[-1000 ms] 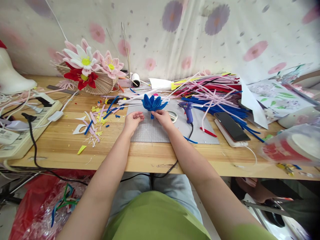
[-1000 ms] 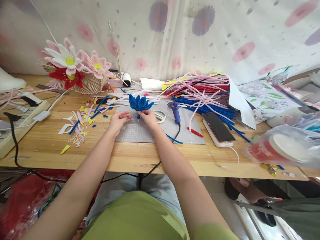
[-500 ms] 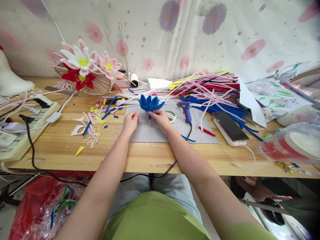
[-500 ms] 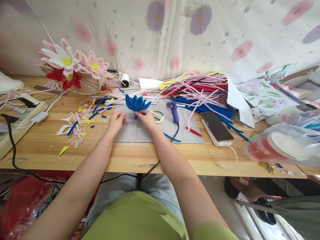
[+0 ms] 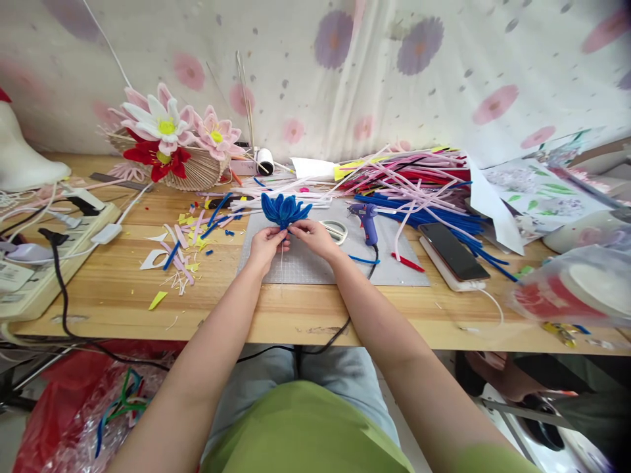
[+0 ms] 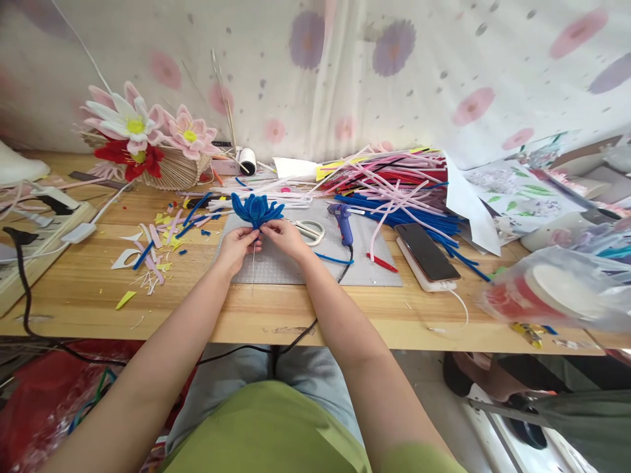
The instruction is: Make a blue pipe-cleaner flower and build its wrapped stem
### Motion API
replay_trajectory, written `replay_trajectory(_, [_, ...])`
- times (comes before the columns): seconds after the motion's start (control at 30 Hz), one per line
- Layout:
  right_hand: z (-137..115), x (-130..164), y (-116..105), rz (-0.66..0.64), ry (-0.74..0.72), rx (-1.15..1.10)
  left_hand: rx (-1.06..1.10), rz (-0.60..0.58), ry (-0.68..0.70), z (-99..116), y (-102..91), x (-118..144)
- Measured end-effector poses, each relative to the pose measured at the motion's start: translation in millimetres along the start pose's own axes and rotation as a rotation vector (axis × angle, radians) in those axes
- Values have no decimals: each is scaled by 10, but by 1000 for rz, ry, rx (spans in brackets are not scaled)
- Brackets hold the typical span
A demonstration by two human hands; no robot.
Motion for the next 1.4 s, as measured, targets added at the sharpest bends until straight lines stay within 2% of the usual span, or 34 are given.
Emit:
replay_trajectory(0.07, [-7,12,-45,-16,18,50,15,-10,-19,-6,5,4])
replay_trajectory(0.23, [-78,34,-205,72,25,196,103,-67,-92,-35,63,41])
replay_trajectory(0.43, [-146,22,-197,73,21,92,302,-109,-208,-39,118,79])
replay_trajectory(0.57, [-178,14,-168,64,20,30,390,-96,-219,-20,120,75])
replay_trajectory(0.77, [-108,9,-141,91,51,-64,392,-125,-143,18,109,41])
replay_trajectory(0.9, [-104,7,-109,89,-1,-155,373,-205,-233,-46,154,68])
replay_trajectory(1.0, [-138,15,-96,99,-45,-141,341,-246,-280,-78,178,97])
replay_trajectory(1.17, [-206,43,-96,114,-84,-53,371,-196,-303,-56,160,107])
replay_trajectory(1.27, [-172,37,-146,178,-23,28,517,-184,-360,-33,168,116])
replay_trajectory(1.33, [-108,18,-155,205,56,4,642,-240,-398,-1,211,144])
replay_trajectory(1.4, [-39,-7,-114,193,130,-116,746,-320,-411,46,258,193])
Point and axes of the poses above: each hand's wrist, its own x-axis away from the middle knuckle, its own y-axis out of the palm, z = x × y, the point moved 7 cm from there along -x, towards the middle knuckle, and after that the axes turned 5 degrees about z, right-handed, at the moved point
